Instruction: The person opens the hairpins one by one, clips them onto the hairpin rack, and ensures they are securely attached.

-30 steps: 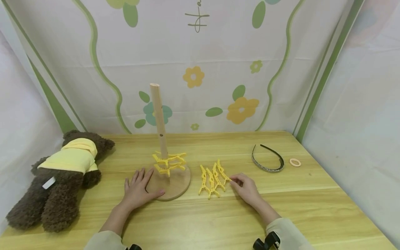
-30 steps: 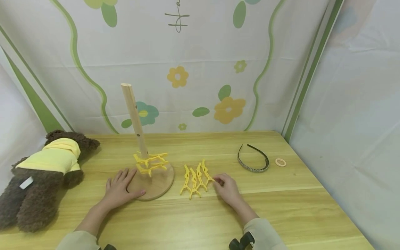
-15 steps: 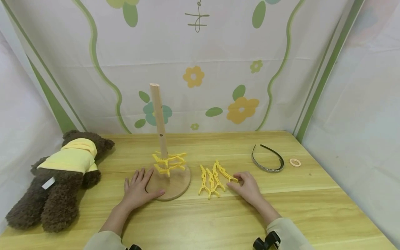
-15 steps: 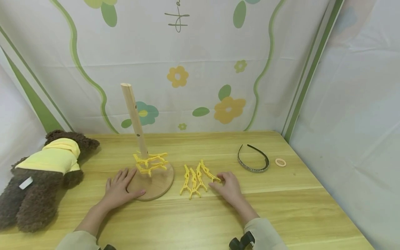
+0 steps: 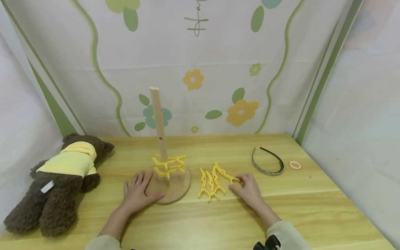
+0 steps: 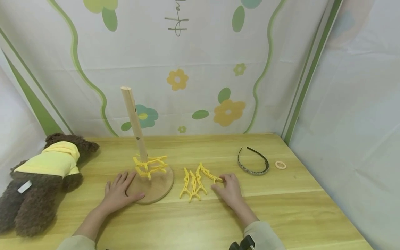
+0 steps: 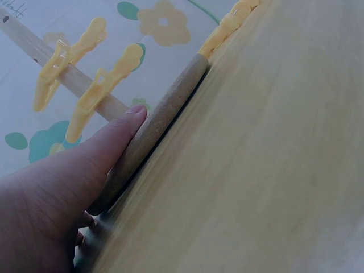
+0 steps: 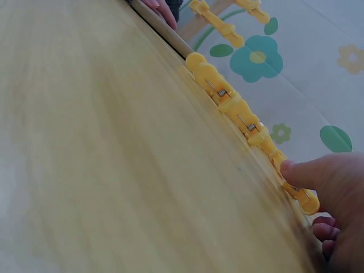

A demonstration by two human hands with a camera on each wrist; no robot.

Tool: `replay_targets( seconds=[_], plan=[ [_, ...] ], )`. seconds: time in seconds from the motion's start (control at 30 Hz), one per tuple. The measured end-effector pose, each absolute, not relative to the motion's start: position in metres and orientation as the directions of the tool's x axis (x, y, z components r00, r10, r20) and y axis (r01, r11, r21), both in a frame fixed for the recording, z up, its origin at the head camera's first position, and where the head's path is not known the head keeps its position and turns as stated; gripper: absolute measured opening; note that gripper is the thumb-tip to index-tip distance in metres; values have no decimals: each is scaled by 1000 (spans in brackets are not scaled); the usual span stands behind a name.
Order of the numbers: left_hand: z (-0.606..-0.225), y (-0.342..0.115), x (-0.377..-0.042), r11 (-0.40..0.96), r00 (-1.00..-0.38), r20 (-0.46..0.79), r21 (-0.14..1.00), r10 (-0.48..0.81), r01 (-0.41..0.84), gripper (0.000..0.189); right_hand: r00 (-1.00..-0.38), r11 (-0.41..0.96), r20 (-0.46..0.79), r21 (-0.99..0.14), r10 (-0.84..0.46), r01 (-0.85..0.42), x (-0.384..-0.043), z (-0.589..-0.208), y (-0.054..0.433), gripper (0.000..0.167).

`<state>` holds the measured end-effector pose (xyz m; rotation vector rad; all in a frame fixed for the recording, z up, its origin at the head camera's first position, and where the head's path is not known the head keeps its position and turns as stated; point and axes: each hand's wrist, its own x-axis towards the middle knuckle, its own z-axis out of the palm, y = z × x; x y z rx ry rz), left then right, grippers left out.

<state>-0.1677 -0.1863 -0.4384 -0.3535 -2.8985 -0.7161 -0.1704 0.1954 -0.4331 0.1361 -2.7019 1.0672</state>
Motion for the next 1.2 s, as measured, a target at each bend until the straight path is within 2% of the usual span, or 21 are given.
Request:
replay_targets(
  seconds=[0.27, 0.57, 0.93, 1.2],
  plan=[
    [-439, -187, -167, 860, -963, 186, 439, 197, 261, 92, -969, 728, 248, -668, 22, -155, -171, -433, 198, 44],
    [-439, -186, -168, 857, -967, 165, 451, 194, 249, 93, -967, 741, 251, -656, 35, -143, -172, -434, 199, 52],
    [-438, -187, -167, 856, -966, 162, 450, 201, 254, 92, -975, 680, 207, -727, 81, -98, -171, -428, 200, 40],
    [-437, -186, -167, 860, -966, 162, 444, 199, 251, 92, -985, 689, 169, -717, 26, -105, -175, -420, 207, 37]
  ],
)
